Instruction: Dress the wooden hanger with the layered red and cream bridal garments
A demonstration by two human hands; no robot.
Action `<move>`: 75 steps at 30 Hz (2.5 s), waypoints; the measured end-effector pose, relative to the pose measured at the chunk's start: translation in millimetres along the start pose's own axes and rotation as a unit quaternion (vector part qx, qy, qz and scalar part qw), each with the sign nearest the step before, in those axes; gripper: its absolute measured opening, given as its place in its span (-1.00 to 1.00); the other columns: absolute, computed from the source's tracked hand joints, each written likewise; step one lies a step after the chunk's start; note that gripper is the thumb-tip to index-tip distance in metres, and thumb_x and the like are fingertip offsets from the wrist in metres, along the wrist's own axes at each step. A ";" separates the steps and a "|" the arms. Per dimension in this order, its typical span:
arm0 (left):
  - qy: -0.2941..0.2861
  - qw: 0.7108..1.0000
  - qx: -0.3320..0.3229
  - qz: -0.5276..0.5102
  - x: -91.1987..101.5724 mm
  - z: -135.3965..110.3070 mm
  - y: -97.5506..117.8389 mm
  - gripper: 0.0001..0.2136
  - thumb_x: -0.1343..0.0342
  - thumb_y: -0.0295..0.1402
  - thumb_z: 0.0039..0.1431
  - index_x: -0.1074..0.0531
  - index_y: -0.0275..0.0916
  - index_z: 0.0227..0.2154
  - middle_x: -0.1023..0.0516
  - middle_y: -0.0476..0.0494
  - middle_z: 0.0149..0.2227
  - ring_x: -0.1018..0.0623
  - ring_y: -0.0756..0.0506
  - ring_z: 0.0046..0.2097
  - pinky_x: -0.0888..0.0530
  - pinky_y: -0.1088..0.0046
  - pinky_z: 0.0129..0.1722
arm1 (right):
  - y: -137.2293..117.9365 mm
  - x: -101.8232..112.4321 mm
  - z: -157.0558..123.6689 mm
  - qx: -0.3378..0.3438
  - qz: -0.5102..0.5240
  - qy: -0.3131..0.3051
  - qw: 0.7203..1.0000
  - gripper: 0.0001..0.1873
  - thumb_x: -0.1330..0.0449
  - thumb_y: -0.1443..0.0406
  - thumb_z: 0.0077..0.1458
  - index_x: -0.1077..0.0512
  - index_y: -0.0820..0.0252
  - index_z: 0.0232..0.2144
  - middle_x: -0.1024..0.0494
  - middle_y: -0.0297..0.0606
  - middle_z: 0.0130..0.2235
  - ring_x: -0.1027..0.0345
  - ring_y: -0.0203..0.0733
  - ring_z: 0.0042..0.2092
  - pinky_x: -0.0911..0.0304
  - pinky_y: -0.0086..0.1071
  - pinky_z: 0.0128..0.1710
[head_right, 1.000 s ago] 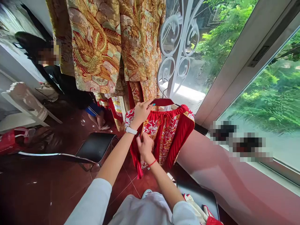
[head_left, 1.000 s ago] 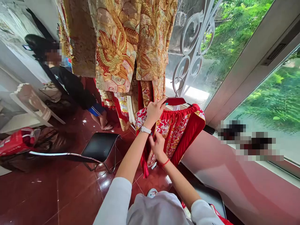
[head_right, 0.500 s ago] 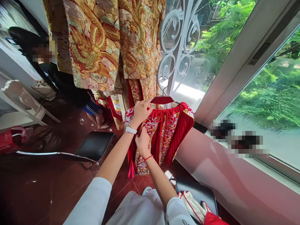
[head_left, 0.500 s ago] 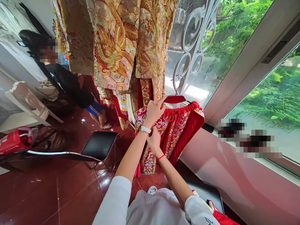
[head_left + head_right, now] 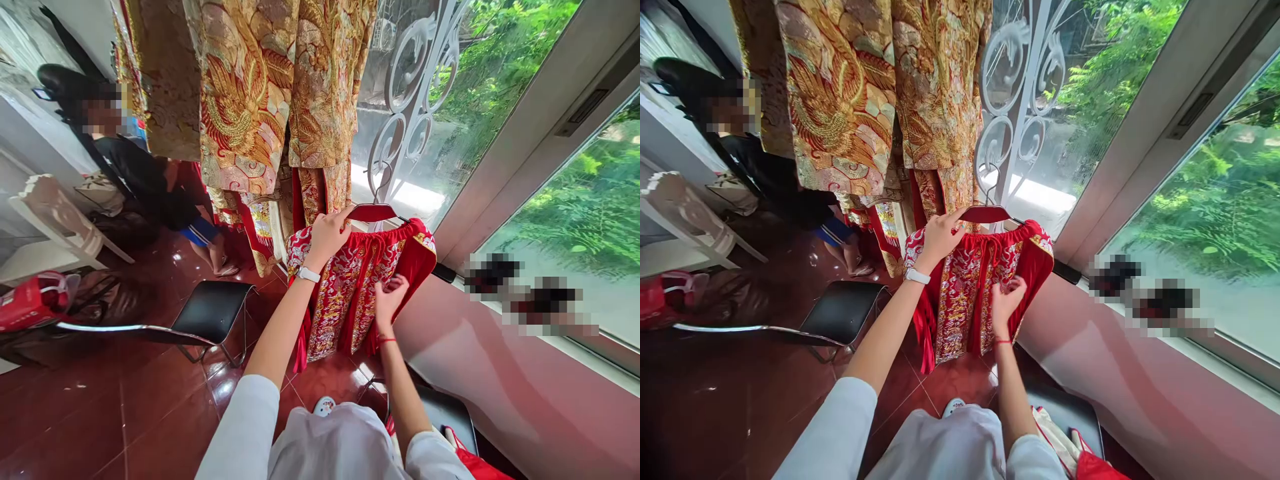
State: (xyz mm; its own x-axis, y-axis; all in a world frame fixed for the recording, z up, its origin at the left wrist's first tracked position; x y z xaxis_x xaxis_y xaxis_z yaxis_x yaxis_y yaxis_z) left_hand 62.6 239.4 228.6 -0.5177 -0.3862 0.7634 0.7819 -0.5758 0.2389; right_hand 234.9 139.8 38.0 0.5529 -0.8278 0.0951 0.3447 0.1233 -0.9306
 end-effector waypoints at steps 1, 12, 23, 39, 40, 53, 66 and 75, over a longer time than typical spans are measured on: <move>0.003 1.000 0.000 -0.003 0.1 0.2 -0.2 -0.52 -0.02 -0.44 0.31 -0.31 -0.13 0.28 -0.63 -0.11 -0.26 -0.57 -0.13 -0.20 -0.38 0.29 -0.03 | 11.2 4.4 19.8 -0.003 0.003 -0.046 0.999 -0.31 -0.26 0.16 -0.09 -0.19 0.20 0.09 -0.40 0.03 0.08 -0.35 0.00 0.03 -0.32 -0.13 0.06; 0.005 1.000 -0.002 0.003 -3.8 3.3 -3.3 -0.51 -0.01 -0.44 0.30 -0.32 -0.12 0.28 -0.61 -0.08 -0.37 -0.55 -0.13 -0.30 -0.39 0.30 -0.10 | 34.1 48.5 72.1 -0.060 -0.012 -0.358 0.932 -0.56 -0.29 0.13 -0.19 -0.48 0.20 -0.22 -0.64 -0.09 -0.12 -0.51 0.06 -0.14 -0.41 -0.12 -0.08; -0.002 1.000 -0.001 0.002 -3.5 1.5 -1.9 -0.53 -0.01 -0.43 0.31 -0.33 -0.10 0.27 -0.63 -0.10 -0.31 -0.57 -0.14 -0.24 -0.39 0.31 -0.08 | 21.7 61.3 32.5 -0.110 -0.101 -0.258 0.955 -0.64 -0.29 0.09 -0.22 -0.52 0.22 -0.38 -0.65 -0.09 -0.35 -0.52 0.07 -0.29 -0.40 -0.21 -0.33; -0.019 1.000 -0.003 -0.016 -7.1 5.6 -9.3 -0.49 0.02 -0.47 0.28 -0.29 -0.09 0.29 -0.65 -0.07 -0.26 -0.56 -0.12 -0.26 -0.40 0.28 -0.02 | 70.5 -14.3 60.3 -0.171 0.085 -0.314 0.930 -0.53 -0.31 0.04 -0.26 -0.53 0.22 -0.30 -0.66 -0.16 -0.16 -0.47 0.03 -0.06 -0.30 -0.09 0.09; -0.018 1.000 -0.005 -0.016 -6.9 5.1 -9.5 -0.49 0.02 -0.48 0.28 -0.29 -0.08 0.28 -0.65 -0.10 -0.18 -0.56 -0.12 -0.22 -0.40 0.28 0.00 | 70.7 -11.2 59.5 -0.168 0.083 -0.311 0.932 -0.53 -0.31 0.03 -0.26 -0.53 0.22 -0.32 -0.66 -0.15 -0.18 -0.47 0.03 -0.07 -0.30 -0.09 0.08; -0.018 1.000 -0.016 0.001 -2.8 4.3 -10.5 -0.47 0.03 -0.50 0.29 -0.26 -0.10 0.31 -0.63 -0.14 -0.17 -0.54 -0.15 -0.09 -0.39 0.25 0.02 | 75.6 22.5 48.8 -0.175 0.085 -0.288 0.938 -0.46 -0.42 -0.03 -0.37 -0.49 0.24 -0.42 -0.61 -0.17 -0.38 -0.44 -0.08 -0.34 -0.38 -0.21 -0.26; -0.020 0.999 -0.023 -0.010 -2.9 4.1 -10.2 -0.47 0.04 -0.50 0.29 -0.27 -0.11 0.30 -0.64 -0.13 -0.16 -0.53 -0.14 -0.16 -0.37 0.26 0.02 | -20.2 34.6 128.4 0.048 0.075 -0.031 0.996 -0.68 -0.20 0.08 -0.03 -0.47 0.24 -0.36 -0.58 -0.13 -0.29 -0.43 -0.10 -0.24 -0.36 -0.18 -0.15; -0.025 0.999 -0.020 0.005 3.9 0.3 -10.1 -0.47 0.03 -0.51 0.28 -0.27 -0.15 0.31 -0.60 -0.15 -0.23 -0.51 -0.17 -0.10 -0.37 0.32 -0.05 | -56.9 52.0 132.4 0.191 -0.124 0.051 0.972 -0.46 -0.26 0.20 -0.02 -0.42 0.20 0.04 -0.49 -0.07 -0.05 -0.36 0.03 -0.02 -0.31 -0.07 0.03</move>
State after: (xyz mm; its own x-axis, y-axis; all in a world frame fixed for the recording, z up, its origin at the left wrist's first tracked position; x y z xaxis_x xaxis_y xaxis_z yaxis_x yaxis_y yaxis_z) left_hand 52.7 244.0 229.3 -0.4920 -0.3561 0.7944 0.7713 -0.6015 0.2081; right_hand 344.6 162.2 142.7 0.3454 -0.9055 0.2465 0.7248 0.0905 -0.6830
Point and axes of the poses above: each hand's wrist, its own z-axis towards the middle knuckle, its own x-axis out of the back of the hand, y = z × x, the point moved 4 cm from there along z, towards the middle knuckle
